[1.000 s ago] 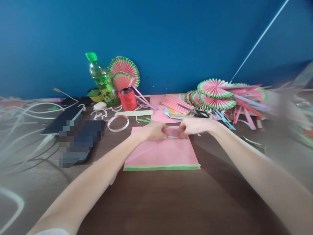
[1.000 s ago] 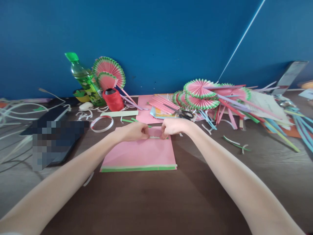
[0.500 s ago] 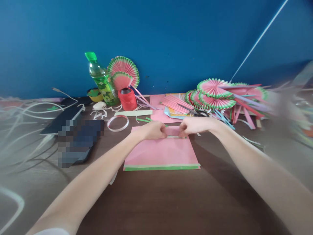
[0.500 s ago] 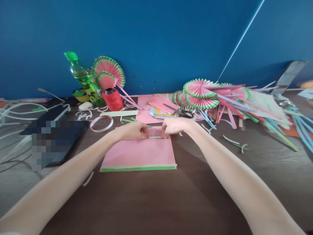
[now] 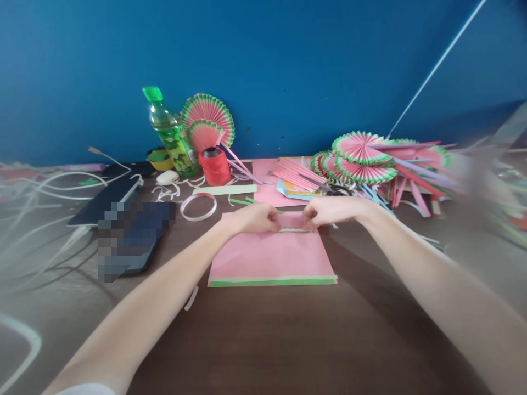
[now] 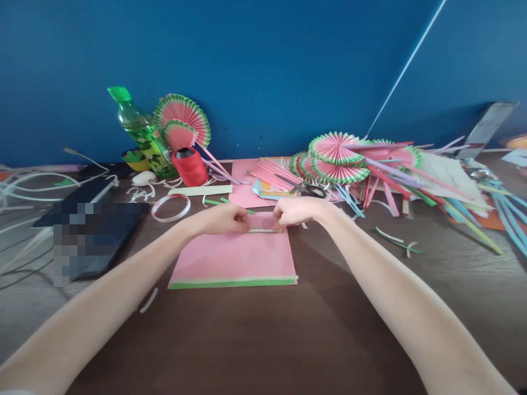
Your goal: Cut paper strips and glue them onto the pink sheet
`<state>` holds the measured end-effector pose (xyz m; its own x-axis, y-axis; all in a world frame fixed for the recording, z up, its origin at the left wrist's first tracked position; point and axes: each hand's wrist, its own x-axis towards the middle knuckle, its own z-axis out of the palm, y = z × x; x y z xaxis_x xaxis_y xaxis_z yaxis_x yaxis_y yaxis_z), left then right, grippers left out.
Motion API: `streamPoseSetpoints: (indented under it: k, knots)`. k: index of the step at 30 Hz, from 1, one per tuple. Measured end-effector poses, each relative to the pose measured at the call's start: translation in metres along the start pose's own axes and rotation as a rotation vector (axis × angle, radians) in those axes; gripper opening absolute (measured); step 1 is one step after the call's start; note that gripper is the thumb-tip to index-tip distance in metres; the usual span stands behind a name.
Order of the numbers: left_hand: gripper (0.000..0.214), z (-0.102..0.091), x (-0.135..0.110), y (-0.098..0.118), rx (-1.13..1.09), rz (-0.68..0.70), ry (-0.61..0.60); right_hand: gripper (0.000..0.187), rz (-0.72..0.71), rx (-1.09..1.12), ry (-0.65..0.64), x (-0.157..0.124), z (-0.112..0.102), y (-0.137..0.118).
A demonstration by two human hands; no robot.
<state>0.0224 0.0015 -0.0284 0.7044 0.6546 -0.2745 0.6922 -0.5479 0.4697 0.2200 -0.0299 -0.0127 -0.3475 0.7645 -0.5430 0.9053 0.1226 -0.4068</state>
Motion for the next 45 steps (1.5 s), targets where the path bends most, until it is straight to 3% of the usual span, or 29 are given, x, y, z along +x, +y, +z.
streamPoseSetpoints:
  k: [14,19,29,45]
  knots:
    - [0.019,-0.008,-0.006,0.003,-0.026,0.027,-0.060,0.023,-0.098,0.000,0.112,-0.015,-0.009,-0.003]
    - [0.022,-0.012,-0.007,0.003,-0.021,0.057,-0.007,0.023,-0.138,0.037,0.149,-0.022,-0.014,-0.003]
    - [0.020,-0.015,-0.008,-0.002,-0.117,0.058,-0.079,0.023,-0.173,0.130,0.104,-0.023,-0.016,-0.001]
    - [0.019,-0.009,-0.010,0.009,-0.057,-0.039,0.048,0.023,-0.168,0.122,0.094,-0.025,-0.016,-0.004]
